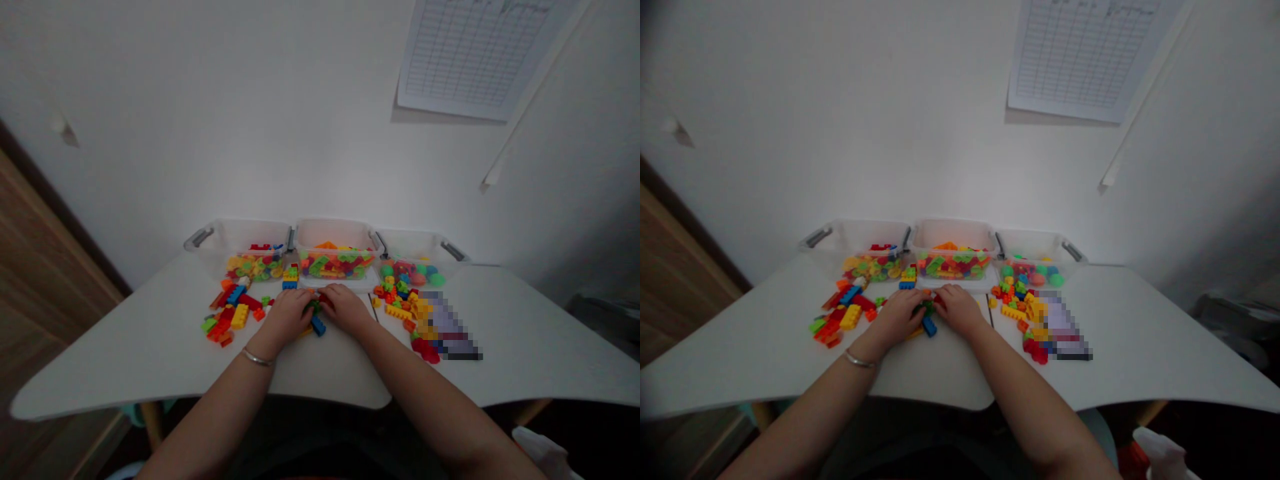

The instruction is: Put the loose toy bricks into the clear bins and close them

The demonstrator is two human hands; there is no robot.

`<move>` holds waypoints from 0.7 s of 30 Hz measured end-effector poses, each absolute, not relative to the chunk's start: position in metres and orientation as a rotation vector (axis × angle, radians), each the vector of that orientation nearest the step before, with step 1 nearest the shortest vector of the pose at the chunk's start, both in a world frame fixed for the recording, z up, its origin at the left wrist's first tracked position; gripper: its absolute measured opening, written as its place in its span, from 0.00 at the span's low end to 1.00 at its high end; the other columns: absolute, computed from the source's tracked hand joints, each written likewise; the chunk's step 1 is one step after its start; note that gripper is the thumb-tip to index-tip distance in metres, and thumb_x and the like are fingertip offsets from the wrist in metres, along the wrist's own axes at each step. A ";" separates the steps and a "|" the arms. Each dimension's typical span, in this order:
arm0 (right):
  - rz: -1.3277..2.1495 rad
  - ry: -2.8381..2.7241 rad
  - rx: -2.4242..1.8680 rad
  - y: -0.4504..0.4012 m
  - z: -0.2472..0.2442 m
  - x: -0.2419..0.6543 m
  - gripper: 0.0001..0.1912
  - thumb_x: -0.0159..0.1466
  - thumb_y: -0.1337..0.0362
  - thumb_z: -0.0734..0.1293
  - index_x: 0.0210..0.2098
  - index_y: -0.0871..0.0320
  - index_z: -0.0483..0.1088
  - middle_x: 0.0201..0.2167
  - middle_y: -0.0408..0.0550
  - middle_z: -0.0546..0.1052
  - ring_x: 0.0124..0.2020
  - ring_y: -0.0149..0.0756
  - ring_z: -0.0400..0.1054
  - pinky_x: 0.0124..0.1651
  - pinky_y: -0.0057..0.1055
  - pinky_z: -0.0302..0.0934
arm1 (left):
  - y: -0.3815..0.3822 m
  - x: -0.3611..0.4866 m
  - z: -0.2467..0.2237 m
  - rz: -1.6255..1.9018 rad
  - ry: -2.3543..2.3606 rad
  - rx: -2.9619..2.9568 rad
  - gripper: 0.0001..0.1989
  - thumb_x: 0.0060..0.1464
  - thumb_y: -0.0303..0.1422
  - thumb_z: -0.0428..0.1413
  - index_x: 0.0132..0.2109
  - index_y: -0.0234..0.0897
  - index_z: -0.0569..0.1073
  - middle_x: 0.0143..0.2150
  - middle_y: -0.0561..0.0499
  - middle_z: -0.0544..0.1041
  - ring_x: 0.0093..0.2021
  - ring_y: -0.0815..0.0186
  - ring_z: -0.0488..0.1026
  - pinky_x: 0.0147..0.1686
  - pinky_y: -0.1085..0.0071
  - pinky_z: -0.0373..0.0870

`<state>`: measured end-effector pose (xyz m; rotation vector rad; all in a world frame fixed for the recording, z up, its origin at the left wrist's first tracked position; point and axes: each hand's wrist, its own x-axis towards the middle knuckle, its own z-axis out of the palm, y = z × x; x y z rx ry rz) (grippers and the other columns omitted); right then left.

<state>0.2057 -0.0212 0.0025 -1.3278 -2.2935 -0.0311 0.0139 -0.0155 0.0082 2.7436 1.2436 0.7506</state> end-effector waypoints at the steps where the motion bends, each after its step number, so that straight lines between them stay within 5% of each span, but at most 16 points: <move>1: -0.054 -2.290 -1.293 -0.021 0.004 0.206 0.15 0.67 0.64 0.63 0.52 0.58 0.70 0.46 0.51 0.76 0.49 0.39 0.67 0.55 0.36 0.60 | -0.016 0.014 0.009 0.749 1.244 2.743 0.13 0.57 0.27 0.53 0.48 0.37 0.74 0.46 0.44 0.77 0.48 0.57 0.73 0.51 0.57 0.67; 6: -0.278 -2.056 -1.444 -0.034 0.012 0.221 0.14 0.68 0.62 0.60 0.47 0.57 0.74 0.45 0.52 0.77 0.49 0.42 0.66 0.57 0.38 0.55 | -0.018 0.013 0.012 0.717 1.230 2.760 0.11 0.58 0.27 0.53 0.47 0.37 0.75 0.49 0.44 0.77 0.49 0.56 0.72 0.51 0.57 0.67; 15: -0.557 -1.619 -2.093 -0.050 -0.010 0.265 0.26 0.64 0.58 0.61 0.59 0.64 0.67 0.61 0.64 0.66 0.62 0.57 0.55 0.62 0.53 0.48 | -0.019 0.014 0.015 0.734 1.229 2.716 0.11 0.59 0.28 0.51 0.46 0.38 0.76 0.48 0.45 0.77 0.50 0.56 0.73 0.52 0.56 0.68; 21: -0.449 -1.698 -2.174 -0.041 -0.017 0.275 0.23 0.64 0.59 0.60 0.56 0.64 0.69 0.55 0.63 0.70 0.52 0.52 0.64 0.51 0.42 0.59 | -0.018 0.013 0.013 0.735 1.228 2.698 0.12 0.59 0.28 0.51 0.46 0.38 0.76 0.49 0.45 0.77 0.50 0.56 0.73 0.53 0.56 0.67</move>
